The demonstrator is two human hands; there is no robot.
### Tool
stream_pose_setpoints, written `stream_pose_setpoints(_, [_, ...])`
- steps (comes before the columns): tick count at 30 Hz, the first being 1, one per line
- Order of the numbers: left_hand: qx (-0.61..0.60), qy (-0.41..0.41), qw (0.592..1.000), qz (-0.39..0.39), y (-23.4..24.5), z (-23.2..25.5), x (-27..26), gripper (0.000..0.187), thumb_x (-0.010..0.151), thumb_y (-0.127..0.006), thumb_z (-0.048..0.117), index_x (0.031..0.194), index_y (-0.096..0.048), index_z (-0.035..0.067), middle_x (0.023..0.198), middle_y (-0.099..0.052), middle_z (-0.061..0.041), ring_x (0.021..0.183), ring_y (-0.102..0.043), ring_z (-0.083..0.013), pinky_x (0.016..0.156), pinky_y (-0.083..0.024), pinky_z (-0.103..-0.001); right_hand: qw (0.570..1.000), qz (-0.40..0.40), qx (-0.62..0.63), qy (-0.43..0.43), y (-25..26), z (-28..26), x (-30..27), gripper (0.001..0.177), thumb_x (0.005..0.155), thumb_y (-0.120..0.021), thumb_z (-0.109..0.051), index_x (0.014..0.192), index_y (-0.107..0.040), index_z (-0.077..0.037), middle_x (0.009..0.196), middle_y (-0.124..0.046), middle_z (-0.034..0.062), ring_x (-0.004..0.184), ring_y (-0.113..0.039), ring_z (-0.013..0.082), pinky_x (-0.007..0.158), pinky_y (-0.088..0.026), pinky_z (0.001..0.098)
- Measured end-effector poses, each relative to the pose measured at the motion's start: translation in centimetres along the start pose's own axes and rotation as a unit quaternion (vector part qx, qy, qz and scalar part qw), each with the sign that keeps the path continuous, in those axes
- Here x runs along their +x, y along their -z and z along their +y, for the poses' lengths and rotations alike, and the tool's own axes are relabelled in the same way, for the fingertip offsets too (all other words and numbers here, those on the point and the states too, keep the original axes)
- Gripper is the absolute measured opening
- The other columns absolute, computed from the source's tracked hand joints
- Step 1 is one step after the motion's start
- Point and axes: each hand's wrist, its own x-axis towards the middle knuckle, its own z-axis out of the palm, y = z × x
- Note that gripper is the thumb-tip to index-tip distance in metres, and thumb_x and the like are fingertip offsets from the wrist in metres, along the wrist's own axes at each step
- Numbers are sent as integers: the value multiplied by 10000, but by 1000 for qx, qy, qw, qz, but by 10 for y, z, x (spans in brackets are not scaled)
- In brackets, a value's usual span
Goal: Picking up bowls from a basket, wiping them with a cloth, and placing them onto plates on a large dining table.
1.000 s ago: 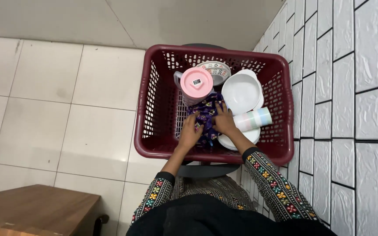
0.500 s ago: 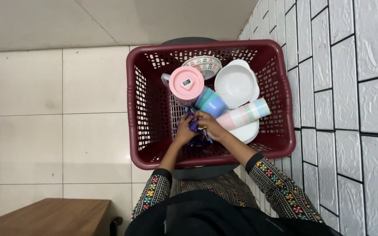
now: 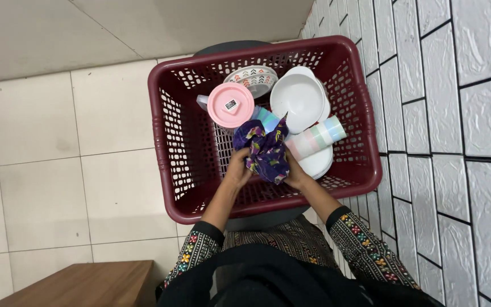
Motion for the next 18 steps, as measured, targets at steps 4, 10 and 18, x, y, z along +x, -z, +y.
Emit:
stream_pose_setpoints(4, [571,-173,800,65,0,-24,13,715,808,-721,35,1447,-413,-48,1353,-558,-230,1228,-584,-320,1071,-466,-498,972,-188,123,65,-26,-20,-12,615,1016,-518,-596,1365,-585,-94,1169,-724,125,1006,-716,237,894,-567,408])
stream_pose_setpoints(10, [857,-126,497,-46,-70,-21,-2,944,673,-880,234,1462,-404,32,1617,-261,-190,1441,-287,-421,1179,-218,-574,987,40,-102,119,-21,-53,-33,401,908,-712,-195,1295,-656,-104,1148,-734,28,987,-729,145,850,-594,284])
stream_pose_setpoints(18, [833,-180,523,6,14,-67,84,1005,785,-820,259,1577,-271,-22,1646,-241,-247,1527,-230,-421,1233,-277,-510,800,323,-306,402,49,-89,-100,788,836,-705,17,1515,-305,2,1323,-586,150,1196,-603,264,1038,-473,353])
